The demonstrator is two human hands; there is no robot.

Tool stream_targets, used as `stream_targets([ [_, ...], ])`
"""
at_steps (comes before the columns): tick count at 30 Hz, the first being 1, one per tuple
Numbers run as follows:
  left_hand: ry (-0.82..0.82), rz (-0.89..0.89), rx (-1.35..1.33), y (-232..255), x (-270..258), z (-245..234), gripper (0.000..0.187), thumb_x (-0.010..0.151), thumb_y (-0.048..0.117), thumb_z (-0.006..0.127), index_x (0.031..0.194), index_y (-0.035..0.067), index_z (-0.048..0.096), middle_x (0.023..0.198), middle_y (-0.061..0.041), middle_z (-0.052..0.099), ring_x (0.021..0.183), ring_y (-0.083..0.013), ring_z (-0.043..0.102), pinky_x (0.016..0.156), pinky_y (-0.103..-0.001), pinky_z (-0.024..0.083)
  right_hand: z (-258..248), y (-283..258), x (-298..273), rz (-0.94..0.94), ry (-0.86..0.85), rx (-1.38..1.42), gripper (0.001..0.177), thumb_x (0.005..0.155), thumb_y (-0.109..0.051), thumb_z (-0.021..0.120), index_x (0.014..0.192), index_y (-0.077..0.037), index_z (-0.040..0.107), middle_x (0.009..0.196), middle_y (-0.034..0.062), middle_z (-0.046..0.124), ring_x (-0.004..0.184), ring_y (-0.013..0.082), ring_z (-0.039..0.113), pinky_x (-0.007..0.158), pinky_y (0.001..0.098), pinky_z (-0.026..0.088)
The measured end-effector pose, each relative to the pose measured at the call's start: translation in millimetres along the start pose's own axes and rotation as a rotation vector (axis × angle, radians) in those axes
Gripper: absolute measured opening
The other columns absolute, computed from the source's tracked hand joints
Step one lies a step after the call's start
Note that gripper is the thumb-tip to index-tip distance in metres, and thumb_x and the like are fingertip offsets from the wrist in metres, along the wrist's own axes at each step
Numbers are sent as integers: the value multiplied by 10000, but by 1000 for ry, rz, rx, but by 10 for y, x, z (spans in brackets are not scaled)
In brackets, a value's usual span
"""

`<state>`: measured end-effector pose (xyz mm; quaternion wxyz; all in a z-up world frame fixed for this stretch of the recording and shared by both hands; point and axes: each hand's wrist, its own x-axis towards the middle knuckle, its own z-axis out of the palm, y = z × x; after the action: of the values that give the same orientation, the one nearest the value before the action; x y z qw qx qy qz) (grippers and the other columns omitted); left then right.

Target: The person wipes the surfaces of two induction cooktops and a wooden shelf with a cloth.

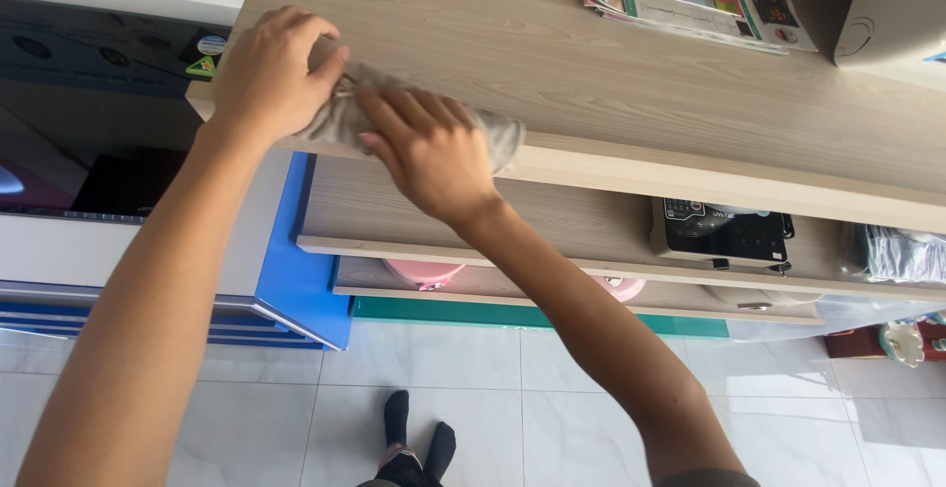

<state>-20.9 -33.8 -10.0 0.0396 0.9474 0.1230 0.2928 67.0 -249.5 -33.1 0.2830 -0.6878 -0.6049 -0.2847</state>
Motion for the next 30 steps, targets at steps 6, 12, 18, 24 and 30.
stream_targets([
  [6, 18, 25, -31, 5, -8, 31, 266, 1076, 320, 674, 1143, 70, 731, 1225, -143, 710, 1142, -343, 656, 945, -468, 521, -578, 750, -806, 121, 93, -259, 273, 1020, -251, 631, 1229, -98, 719, 1162, 87, 729, 1062, 264, 670, 937, 415, 461],
  [12, 37, 80, -40, 70, -5, 74, 235, 1075, 299, 664, 1067, 77, 739, 1179, -113, 713, 1206, -308, 623, 1026, -488, 462, -643, 786, -1087, 275, 280, -417, 338, 967, -210, 609, 1273, -105, 710, 1239, 92, 673, 1222, 298, 578, 1134, 512, 349],
  [18, 55, 21, -119, 85, 7, 28, 224, 1020, 276, 679, 1081, 66, 726, 1153, -139, 692, 1141, -364, 598, 932, -482, 478, 103, 9, -450, 235, 259, -226, 411, 950, -207, 695, 1354, -144, 645, 1311, 100, 637, 1288, 307, 544, 1167, 536, 333],
  [24, 148, -23, -251, -27, 9, 63, 130, 1052, 152, 643, 1085, 33, 682, 1129, -156, 679, 1139, -378, 605, 947, -485, 488, 360, -572, 60, 213, 261, -122, 377, 978, -190, 673, 1351, -142, 650, 1295, 75, 656, 1248, 272, 597, 1165, 492, 403],
  [30, 133, 112, -121, -117, 74, 153, 171, 1094, 156, 648, 989, 33, 705, 1121, -151, 692, 1145, -349, 628, 1004, -469, 484, 49, 62, -344, 190, 251, -242, 294, 947, -229, 696, 1211, -100, 679, 1130, 90, 676, 1016, 254, 602, 980, 471, 419],
])
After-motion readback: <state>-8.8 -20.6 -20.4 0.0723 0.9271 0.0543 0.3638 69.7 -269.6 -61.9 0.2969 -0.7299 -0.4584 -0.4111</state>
